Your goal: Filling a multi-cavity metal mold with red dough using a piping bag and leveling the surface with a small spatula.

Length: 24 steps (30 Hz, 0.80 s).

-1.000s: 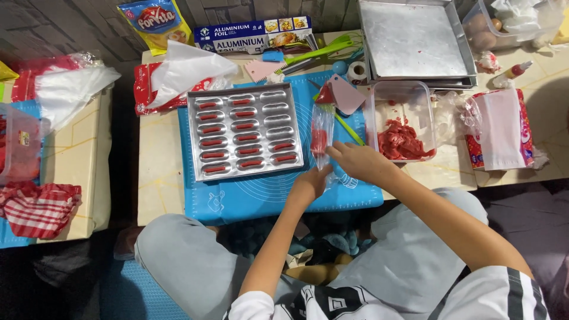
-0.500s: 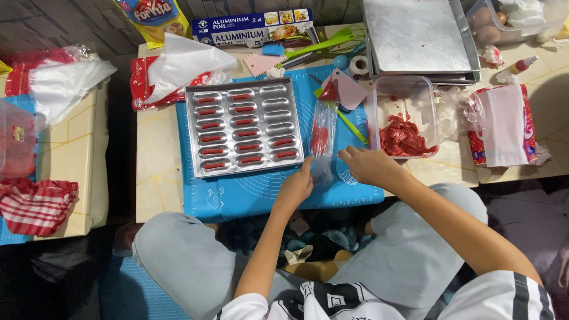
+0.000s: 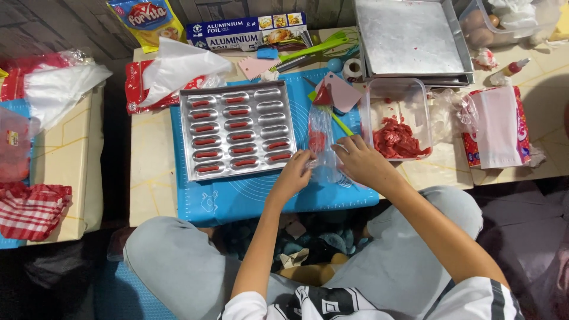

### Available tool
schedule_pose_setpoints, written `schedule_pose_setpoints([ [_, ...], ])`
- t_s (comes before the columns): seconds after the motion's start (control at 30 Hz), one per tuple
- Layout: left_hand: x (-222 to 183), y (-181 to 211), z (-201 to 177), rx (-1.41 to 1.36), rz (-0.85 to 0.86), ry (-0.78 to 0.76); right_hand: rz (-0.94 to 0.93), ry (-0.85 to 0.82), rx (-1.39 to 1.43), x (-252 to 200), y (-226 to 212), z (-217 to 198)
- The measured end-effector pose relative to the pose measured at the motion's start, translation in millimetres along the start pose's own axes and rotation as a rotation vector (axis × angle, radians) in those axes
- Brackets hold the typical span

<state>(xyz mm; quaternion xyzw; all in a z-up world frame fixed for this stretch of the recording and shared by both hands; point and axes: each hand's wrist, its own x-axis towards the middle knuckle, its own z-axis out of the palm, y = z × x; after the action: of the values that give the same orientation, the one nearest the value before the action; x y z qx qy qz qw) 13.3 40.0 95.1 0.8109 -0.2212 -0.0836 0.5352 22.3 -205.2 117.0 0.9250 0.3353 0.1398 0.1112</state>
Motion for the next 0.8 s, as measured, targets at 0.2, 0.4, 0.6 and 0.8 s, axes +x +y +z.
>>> schedule_pose_setpoints([
  [0.2, 20.6, -25.1, 10.3, -0.183, -0.106, 0.077, 0.006, 0.130, 0.318, 27.8, -0.4, 26.7],
  [0.4, 24.1, -58.7, 29.9, -1.063, -0.208, 0.287, 0.303, -0.121, 0.812, 35.4, 18.3, 12.6],
  [0.6, 25.4, -7.6, 17.7, -1.210, -0.299, 0.282, 0.541, -0.034, 1.087, 36.4, 28.4, 7.6],
  [0.8, 32.4, -25.5, 25.1, -0.446, -0.063, 0.072, 0.684, 0.222, 1.787, 42.2, 22.2, 22.1],
])
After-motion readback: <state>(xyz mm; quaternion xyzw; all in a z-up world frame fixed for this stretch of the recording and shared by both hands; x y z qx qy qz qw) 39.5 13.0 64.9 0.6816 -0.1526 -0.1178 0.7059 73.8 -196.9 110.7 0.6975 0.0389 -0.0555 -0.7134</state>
